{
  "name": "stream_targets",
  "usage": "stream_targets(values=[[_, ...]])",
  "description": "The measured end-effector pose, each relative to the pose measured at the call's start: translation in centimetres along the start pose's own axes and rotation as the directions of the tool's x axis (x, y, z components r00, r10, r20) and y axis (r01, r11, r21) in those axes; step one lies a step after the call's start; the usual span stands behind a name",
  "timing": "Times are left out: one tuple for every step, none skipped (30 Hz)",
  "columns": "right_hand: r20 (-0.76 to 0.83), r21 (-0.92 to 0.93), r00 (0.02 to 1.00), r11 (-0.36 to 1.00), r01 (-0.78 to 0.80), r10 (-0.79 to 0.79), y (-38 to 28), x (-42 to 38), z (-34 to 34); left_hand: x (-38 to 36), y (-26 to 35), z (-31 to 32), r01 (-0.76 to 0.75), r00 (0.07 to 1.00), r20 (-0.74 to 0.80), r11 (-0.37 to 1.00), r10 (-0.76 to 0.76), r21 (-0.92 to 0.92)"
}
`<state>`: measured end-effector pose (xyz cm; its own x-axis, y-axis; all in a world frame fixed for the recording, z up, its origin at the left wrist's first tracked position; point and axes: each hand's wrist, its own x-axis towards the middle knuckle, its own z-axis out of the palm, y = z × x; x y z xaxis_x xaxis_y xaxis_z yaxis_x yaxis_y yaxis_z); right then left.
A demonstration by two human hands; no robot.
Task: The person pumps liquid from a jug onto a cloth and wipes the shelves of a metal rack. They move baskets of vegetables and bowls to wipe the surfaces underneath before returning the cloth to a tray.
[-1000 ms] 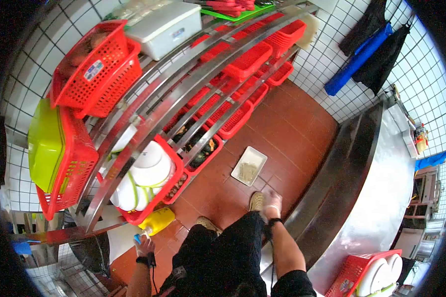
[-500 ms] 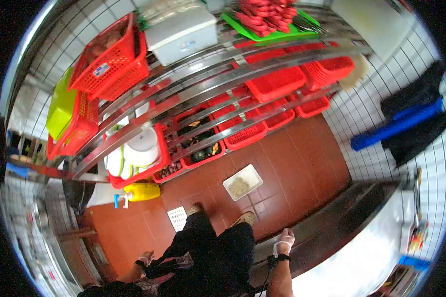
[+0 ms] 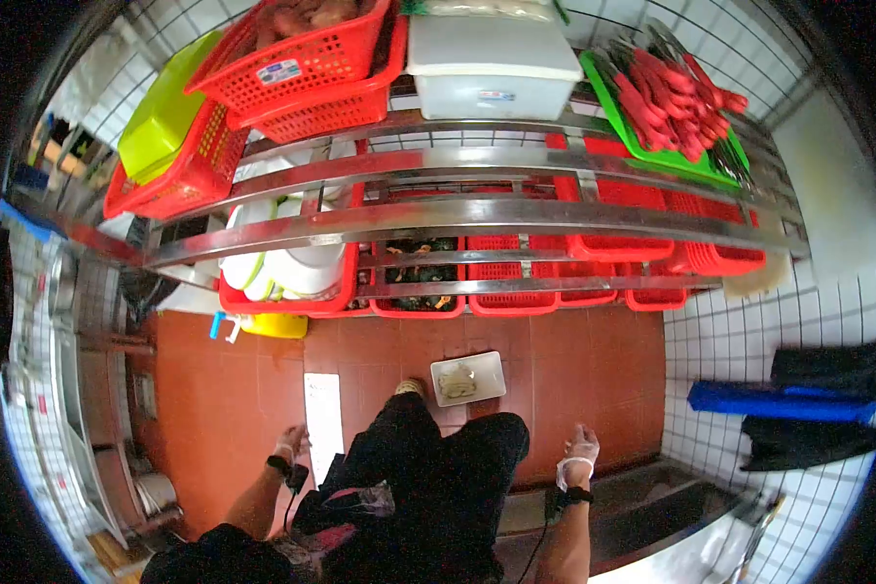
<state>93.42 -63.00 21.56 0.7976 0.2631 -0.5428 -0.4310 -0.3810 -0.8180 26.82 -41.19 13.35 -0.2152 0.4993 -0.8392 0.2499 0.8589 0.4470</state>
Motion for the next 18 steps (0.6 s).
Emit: stream_targets(values=[[-0.015, -0.101, 0.998, 0.993, -0.065, 0.064, -2.5, 1.1, 1.1, -1.8, 2.2, 2.5, -0.023, 1.000, -0.011, 0.994, 0.022, -0.105], [0.057, -0.115, 0.998, 0.993, -0.032, 0.039, -3.3, 3.0, 1.0, -3.9, 4.0, 4.9, -0.046, 0.999, -0.030, 0.975, 0.040, -0.217], [0.141, -0.132, 0.990, 0.991, 0.006, 0.013, -3.9, 5.6, 1.3, -6.1, 5.2, 7.1, -0.073, 0.997, -0.040, 0.963, 0.064, -0.260], [0.234, -0.145, 0.972, 0.989, 0.042, -0.007, -4.7, 8.3, 2.0, -7.9, 5.7, 8.8, -0.103, 0.994, -0.063, 0.947, 0.088, -0.304], [0.230, -0.224, 0.973, 0.972, 0.065, -0.011, -6.9, 9.2, 3.6, -9.2, 5.4, 10.2, -0.119, 0.992, -0.075, 0.941, 0.100, -0.316], [0.296, -0.258, 0.955, 0.960, 0.105, -0.025, -7.6, 11.5, 4.4, -12.0, 5.7, 12.2, -0.126, 0.987, -0.140, 0.928, 0.081, -0.352], [0.360, -0.292, 0.932, 0.945, 0.146, -0.033, -8.1, 14.1, 5.1, -13.3, 3.4, 13.8, -0.124, 0.980, -0.193, 0.900, 0.045, -0.419], [0.423, -0.318, 0.905, 0.930, 0.186, -0.037, -8.8, 16.5, 5.7, -14.6, 1.3, 15.4, -0.131, 0.969, -0.247, 0.868, 0.010, -0.479], [0.475, -0.379, 0.879, 0.892, 0.246, -0.040, -9.8, 18.1, 6.1, -16.7, -1.0, 17.4, -0.143, 0.941, -0.337, 0.859, -0.035, -0.491], [0.526, -0.429, 0.850, 0.851, 0.302, -0.037, -10.7, 19.6, 5.8, -16.8, -5.8, 18.5, -0.191, 0.949, -0.315, 0.824, 0.016, -0.533], [0.573, -0.458, 0.819, 0.811, 0.364, -0.044, -11.8, 21.3, 6.1, -18.8, -7.9, 20.9, -0.128, 0.931, -0.347, 0.794, -0.109, -0.595], [0.611, -0.487, 0.790, 0.765, 0.421, -0.046, -12.7, 22.7, 5.9, -20.9, -10.0, 23.2, -0.063, 0.902, -0.360, 0.753, -0.237, -0.655], [0.600, -0.517, 0.800, 0.758, 0.397, -0.010, -14.1, 23.4, 5.5, -22.6, -12.4, 25.4, -0.024, 0.895, -0.350, 0.755, -0.276, -0.656], [0.587, -0.547, 0.809, 0.750, 0.371, 0.028, -16.2, 23.2, 5.4, -23.9, -14.9, 27.3, 0.017, 0.886, -0.341, 0.755, -0.315, -0.655], [0.568, -0.579, 0.820, 0.741, 0.340, 0.068, -17.3, 23.0, 5.0, -25.0, -17.3, 29.1, 0.035, 0.856, -0.391, 0.794, -0.337, -0.606], [0.564, -0.615, 0.820, 0.710, 0.344, 0.091, -16.9, 24.4, 4.3, -26.6, -19.0, 31.0, -0.023, 0.839, -0.443, 0.792, -0.317, -0.611], [0.563, -0.643, 0.820, 0.680, 0.353, 0.107, -16.6, 25.7, 4.1, -27.6, -20.2, 32.3, -0.032, 0.816, -0.450, 0.749, -0.363, -0.661], [0.559, -0.669, 0.821, 0.649, 0.362, 0.119, -16.5, 26.6, 4.2, -28.1, -21.4, 33.3, -0.043, 0.794, -0.452, 0.705, -0.406, -0.708]])
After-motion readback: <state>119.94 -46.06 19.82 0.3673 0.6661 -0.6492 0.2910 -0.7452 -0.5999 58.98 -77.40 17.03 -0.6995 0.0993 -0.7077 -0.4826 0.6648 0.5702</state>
